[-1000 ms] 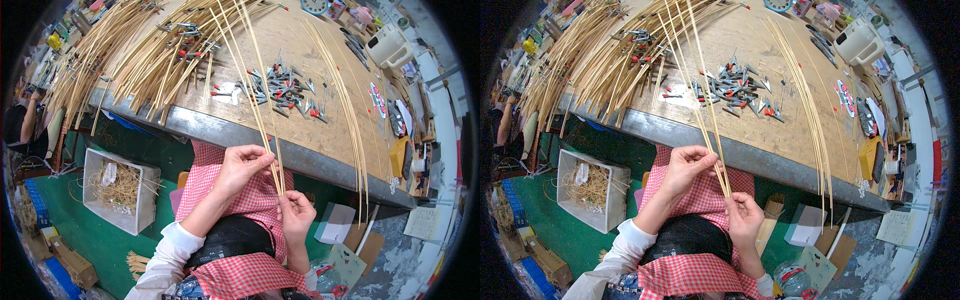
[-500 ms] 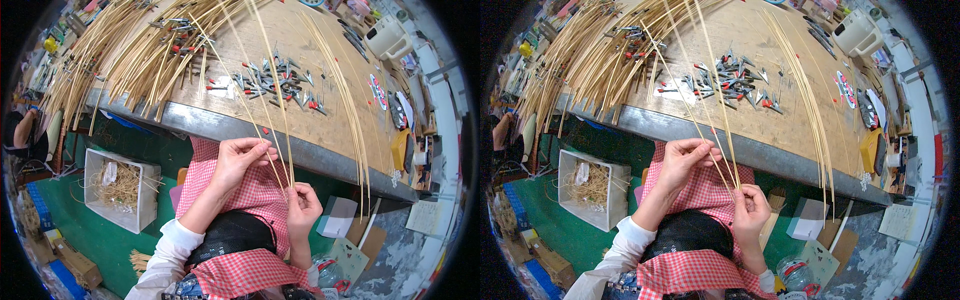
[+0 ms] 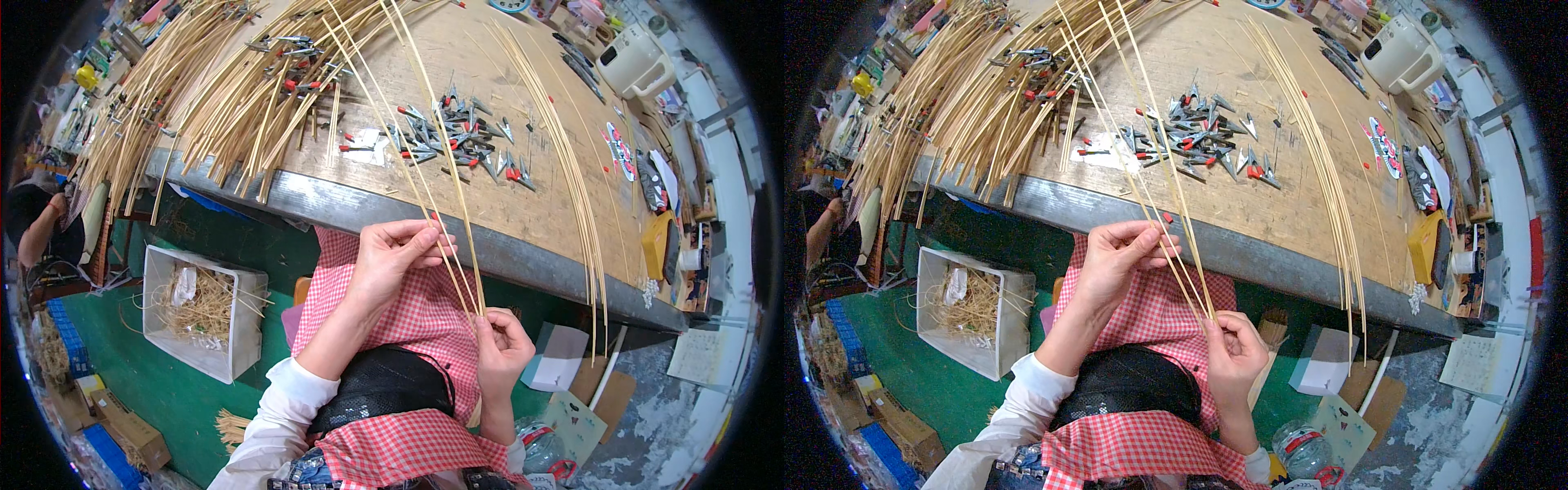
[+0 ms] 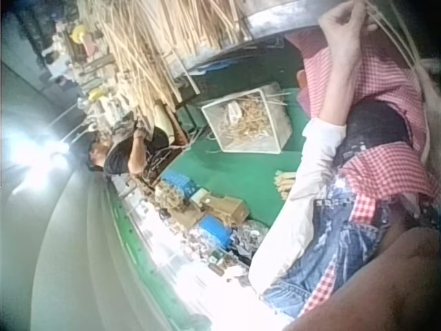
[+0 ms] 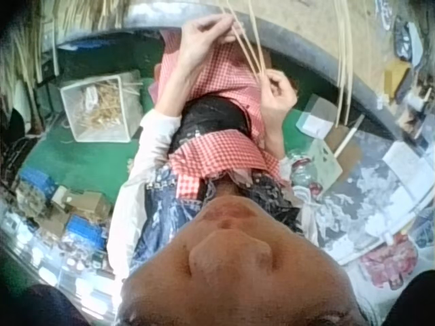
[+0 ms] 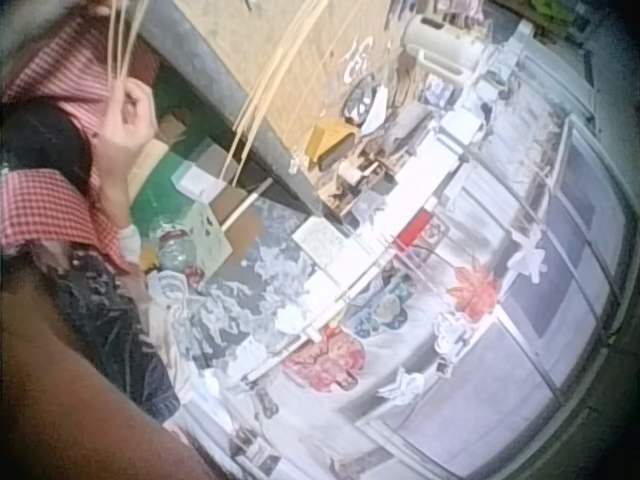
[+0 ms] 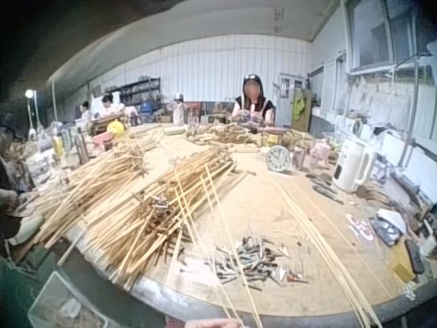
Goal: The person is assembling long bamboo sticks into bundles or frames using clips and bindings.
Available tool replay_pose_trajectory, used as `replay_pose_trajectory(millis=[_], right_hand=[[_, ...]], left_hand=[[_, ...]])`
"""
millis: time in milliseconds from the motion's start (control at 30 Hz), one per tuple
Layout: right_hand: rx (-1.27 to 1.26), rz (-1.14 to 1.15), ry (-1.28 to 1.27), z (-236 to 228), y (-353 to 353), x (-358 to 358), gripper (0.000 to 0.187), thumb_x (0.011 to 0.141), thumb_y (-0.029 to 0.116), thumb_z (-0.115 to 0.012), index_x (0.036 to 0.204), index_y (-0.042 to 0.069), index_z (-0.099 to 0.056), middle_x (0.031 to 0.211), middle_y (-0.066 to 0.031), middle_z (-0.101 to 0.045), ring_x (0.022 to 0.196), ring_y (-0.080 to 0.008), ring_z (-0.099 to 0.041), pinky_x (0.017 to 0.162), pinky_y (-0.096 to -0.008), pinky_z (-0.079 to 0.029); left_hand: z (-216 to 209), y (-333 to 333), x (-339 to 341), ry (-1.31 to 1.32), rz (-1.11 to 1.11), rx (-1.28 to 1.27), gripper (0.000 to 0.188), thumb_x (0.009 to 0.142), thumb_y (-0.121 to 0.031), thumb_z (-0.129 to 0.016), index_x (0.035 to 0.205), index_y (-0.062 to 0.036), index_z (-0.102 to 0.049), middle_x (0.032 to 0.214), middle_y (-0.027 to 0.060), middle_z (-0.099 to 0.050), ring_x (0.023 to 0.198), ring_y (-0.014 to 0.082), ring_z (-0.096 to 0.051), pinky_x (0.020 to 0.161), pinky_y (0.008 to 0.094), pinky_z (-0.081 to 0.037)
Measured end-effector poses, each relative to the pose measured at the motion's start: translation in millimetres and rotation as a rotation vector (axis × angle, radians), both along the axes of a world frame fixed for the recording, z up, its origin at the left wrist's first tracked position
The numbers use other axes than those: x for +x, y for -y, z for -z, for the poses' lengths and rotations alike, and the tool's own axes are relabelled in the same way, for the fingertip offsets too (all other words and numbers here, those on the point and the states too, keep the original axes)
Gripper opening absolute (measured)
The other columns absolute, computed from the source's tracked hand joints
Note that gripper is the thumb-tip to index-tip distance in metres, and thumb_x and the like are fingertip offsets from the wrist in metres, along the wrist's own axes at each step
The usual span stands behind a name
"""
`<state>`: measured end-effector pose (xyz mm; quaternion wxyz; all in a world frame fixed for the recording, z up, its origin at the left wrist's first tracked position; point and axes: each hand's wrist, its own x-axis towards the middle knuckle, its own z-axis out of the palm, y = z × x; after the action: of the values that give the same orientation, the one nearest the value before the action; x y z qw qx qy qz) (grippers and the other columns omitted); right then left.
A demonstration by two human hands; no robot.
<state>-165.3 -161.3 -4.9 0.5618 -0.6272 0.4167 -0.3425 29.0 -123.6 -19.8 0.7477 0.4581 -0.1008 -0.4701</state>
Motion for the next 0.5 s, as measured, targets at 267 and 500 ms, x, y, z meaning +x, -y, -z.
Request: replay_pose_trajectory(millis=[267,500], right_hand=[[0.048,-0.055,0.008,0.1,2.8,-5.3,0.002,0.085,-0.007,-0.057,0.086,-0.009,-0.059,0.086,-0.0097,-0.061,0.074,-0.0101,-0.060,0.063,-0.0177,-0.048],[0.080,-0.074,-0.003,-2.0,5.2,-7.4,0.002,0.086,-0.007,-0.057,0.086,-0.009,-0.059,0.086,-0.0087,-0.060,0.074,-0.0089,-0.059,0.063,-0.0171,-0.048]], left_hand=[[2.2,1.1,-1.0,0.002,-0.005,-0.010,0.024,0.089,-0.013,-0.060,0.104,0.0058,-0.062,0.092,0.0183,-0.067,0.082,0.0230,-0.068,0.071,0.0303,-0.059],[0.7,2.7,0.0,-0.005,-0.007,-0.019,0.025,0.090,-0.013,-0.060,0.106,0.0060,-0.062,0.093,0.0180,-0.067,0.082,0.0234,-0.068,0.070,0.0302,-0.059]])
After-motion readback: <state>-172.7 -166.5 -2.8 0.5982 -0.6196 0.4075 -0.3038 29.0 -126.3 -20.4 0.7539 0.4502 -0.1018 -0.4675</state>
